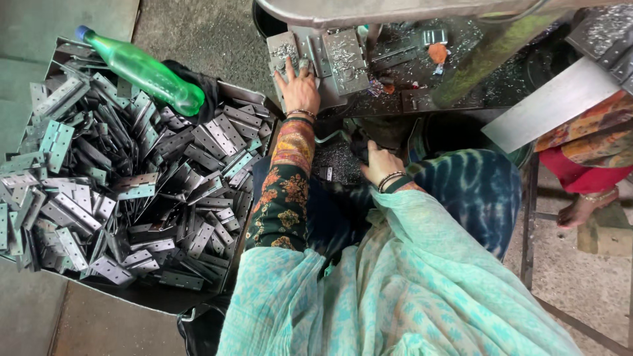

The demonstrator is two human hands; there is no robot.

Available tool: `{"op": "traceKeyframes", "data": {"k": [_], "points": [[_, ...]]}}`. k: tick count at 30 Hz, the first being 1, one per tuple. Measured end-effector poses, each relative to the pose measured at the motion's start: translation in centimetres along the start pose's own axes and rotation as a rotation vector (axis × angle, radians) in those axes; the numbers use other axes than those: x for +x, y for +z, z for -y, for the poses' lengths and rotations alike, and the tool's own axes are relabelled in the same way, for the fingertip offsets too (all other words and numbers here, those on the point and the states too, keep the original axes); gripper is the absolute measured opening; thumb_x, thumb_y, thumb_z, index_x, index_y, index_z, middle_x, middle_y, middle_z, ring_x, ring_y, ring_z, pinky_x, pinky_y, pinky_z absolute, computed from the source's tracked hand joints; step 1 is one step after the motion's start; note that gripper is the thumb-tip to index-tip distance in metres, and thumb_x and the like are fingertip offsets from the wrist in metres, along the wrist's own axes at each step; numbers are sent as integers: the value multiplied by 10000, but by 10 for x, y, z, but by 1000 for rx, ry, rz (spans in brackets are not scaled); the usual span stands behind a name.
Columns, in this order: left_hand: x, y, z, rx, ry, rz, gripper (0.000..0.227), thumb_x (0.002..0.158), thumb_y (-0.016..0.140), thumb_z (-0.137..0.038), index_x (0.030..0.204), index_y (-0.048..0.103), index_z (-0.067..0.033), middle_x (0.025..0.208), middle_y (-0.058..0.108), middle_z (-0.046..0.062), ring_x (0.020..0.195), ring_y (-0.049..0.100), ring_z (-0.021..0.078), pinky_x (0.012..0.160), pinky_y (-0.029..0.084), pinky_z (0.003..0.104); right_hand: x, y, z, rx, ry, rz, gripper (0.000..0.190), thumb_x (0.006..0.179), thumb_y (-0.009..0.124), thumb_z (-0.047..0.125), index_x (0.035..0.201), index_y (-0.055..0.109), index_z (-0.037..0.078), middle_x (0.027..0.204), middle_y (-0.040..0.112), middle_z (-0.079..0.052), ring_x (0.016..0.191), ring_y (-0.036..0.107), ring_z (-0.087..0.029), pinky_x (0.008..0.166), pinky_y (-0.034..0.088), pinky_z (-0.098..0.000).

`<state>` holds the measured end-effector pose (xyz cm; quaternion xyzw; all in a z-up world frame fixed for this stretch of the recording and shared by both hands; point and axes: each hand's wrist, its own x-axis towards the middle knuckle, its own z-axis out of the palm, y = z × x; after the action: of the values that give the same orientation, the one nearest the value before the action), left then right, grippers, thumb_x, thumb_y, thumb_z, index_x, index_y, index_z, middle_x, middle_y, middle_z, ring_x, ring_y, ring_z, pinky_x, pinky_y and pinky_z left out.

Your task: The person sits on the floor and repeatedly picks up metal brackets from a nearby bin. They place each bracket into a press machine, operate the lever to process it, and then remove the finished piece.

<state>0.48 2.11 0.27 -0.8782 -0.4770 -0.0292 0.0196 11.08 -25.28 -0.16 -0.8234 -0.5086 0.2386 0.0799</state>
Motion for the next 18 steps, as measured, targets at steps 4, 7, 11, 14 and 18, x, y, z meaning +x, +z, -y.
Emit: {"op": "traceKeyframes", "data": {"k": [4,7,11,14,18], "points": [[8,-9,0,40,-5,66,376,891,563,-146,1235,713,-139,1480,541,34,1539,162,375,1184,132,720,-8,41,-16,39,36,-65,721,858,736,376,1458,420,129,939,718,-304,882,700,-505,771,567,-602],[8,-8,0,-15,0,19,360,915,551,-158,1235,715,-137,1497,534,33,1543,163,382,1189,132,723,-4,72,-29,33,91,-63,755,873,718,424,1508,392,180,893,720,-308,844,705,-503,769,563,-610],[-9,4,3,-66,13,-28,334,952,542,-171,1232,720,-136,1509,542,6,1552,189,384,1202,139,724,-6,84,-31,40,81,-89,714,897,713,419,1495,412,170,940,734,-288,883,713,-488,766,578,-599],[9,-2,6,-46,25,-89,367,907,553,-167,1233,721,-138,1465,562,6,1524,210,382,1169,145,730,-4,50,-18,81,104,-59,741,824,751,345,1462,423,159,978,724,-287,922,700,-492,804,560,-596],[22,4,10,-48,29,-131,426,869,564,-158,1268,713,-142,1399,598,13,1487,253,383,1131,166,755,-5,3,-2,-3,21,31,668,828,774,338,1357,466,72,1007,719,-288,963,708,-476,836,572,-558]]}}
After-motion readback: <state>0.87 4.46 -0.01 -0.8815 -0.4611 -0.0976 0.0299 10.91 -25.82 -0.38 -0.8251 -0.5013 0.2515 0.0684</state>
